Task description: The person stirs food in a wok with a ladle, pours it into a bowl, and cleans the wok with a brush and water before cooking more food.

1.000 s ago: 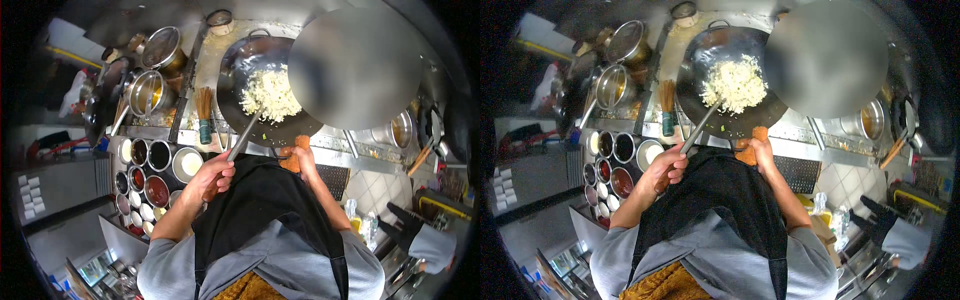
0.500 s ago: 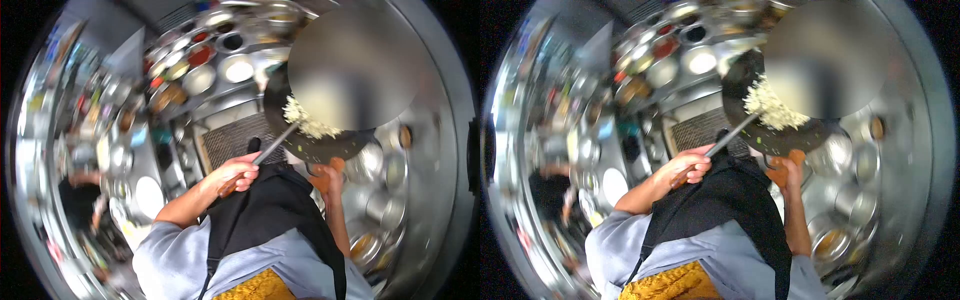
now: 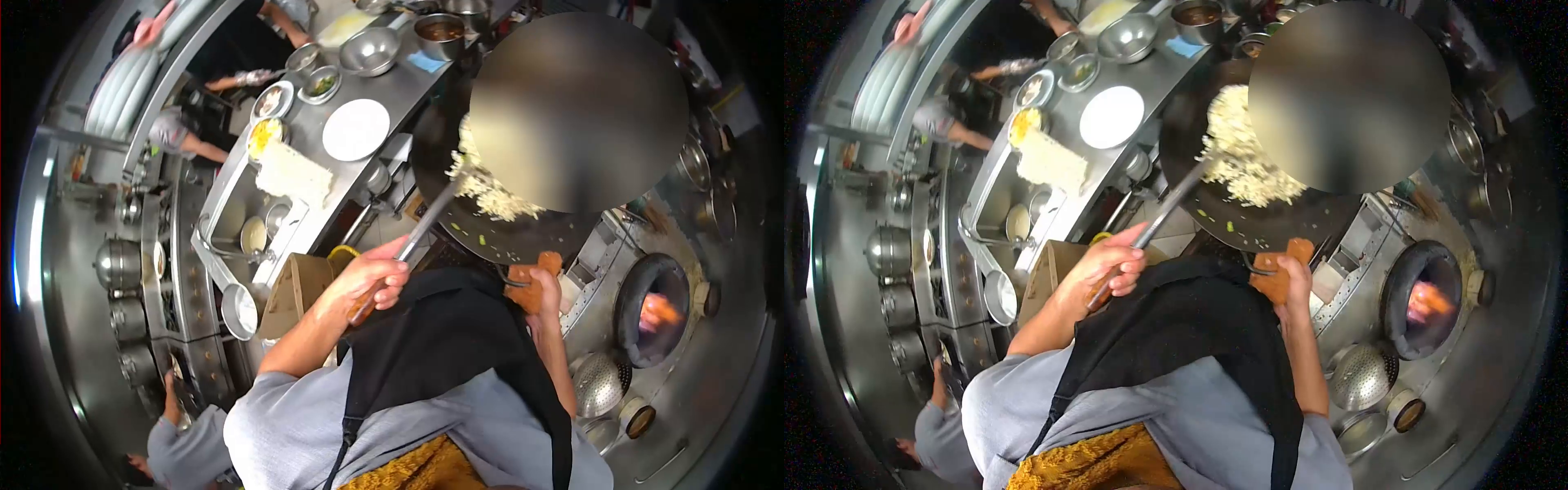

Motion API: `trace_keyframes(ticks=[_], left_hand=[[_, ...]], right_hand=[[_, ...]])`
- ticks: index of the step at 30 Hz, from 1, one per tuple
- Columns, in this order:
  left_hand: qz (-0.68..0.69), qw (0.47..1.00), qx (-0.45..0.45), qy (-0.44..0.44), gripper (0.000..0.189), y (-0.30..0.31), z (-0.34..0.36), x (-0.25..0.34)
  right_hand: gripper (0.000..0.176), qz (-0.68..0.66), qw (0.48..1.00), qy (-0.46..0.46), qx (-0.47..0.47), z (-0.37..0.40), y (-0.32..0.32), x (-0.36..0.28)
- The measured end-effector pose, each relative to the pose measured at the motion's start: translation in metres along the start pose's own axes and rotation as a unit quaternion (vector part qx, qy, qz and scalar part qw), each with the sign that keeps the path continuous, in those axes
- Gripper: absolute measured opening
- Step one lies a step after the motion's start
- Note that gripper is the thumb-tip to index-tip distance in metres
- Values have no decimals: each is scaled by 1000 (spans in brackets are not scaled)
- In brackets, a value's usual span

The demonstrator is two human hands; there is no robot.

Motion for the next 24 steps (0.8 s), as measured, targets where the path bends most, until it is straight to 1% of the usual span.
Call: trace_keyframes(ticks=[2,3,4,5,6,8,9,10,12,14,15,16,17,18,20,21,22,23,24], left_hand=[[30,996,49,-71,68,20,25,-17],[46,994,52,-89,68,33,31,1],[46,990,59,-118,68,35,43,3],[49,987,83,-129,64,39,56,8],[50,980,122,-152,62,56,65,19],[39,969,155,-186,63,74,90,34],[3,964,169,-203,62,86,100,50],[3,964,170,-202,62,93,98,57],[-111,913,328,-217,62,129,95,76],[-265,834,443,-195,66,171,73,93],[-264,835,443,-193,66,201,52,94],[-423,691,554,-190,68,224,44,103],[-559,509,631,-175,70,217,45,99],[-558,510,631,-174,70,215,42,98],[-504,556,644,-145,72,214,44,100],[-508,556,642,-144,72,211,46,98],[-476,582,636,-174,72,210,51,97],[-444,608,625,-205,72,209,55,95],[-447,609,615,-227,70,215,63,98]], right_hand=[[35,-22,999,-2,-33,0,-13,10],[34,-35,998,-17,-42,-14,-34,14],[34,-38,998,-23,-47,-13,-40,18],[33,-42,997,-33,-50,-12,-50,21],[32,-46,997,-40,-54,-18,-65,26],[31,-43,996,-53,-64,-14,-86,38],[31,-34,996,-56,-63,-15,-98,49],[31,-26,996,-56,-61,-14,-99,56],[30,-17,996,-57,-60,-17,-97,71],[30,-13,997,-58,-55,-19,-91,83],[30,-15,997,-57,-41,-18,-84,86],[30,-16,998,-56,-27,-15,-75,88],[30,-12,998,-58,-24,-1,-63,84],[31,-6,998,-63,-23,1,-56,87],[32,-5,998,-63,-19,1,-46,87],[32,-16,997,-69,-22,4,-41,89],[33,-28,997,-74,-22,12,-38,91],[33,-17,997,-74,5,17,-32,92],[33,-21,998,-64,19,26,-36,89]])
Point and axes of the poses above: each hand's wrist, its own z-axis away from the middle knuckle, its own y-axis out of the back of the hand, x = y × z, the point moved 10 cm from there along -z, towards the middle knuckle, and after that the axes turned 13 degrees about y, right-handed, at the moved point
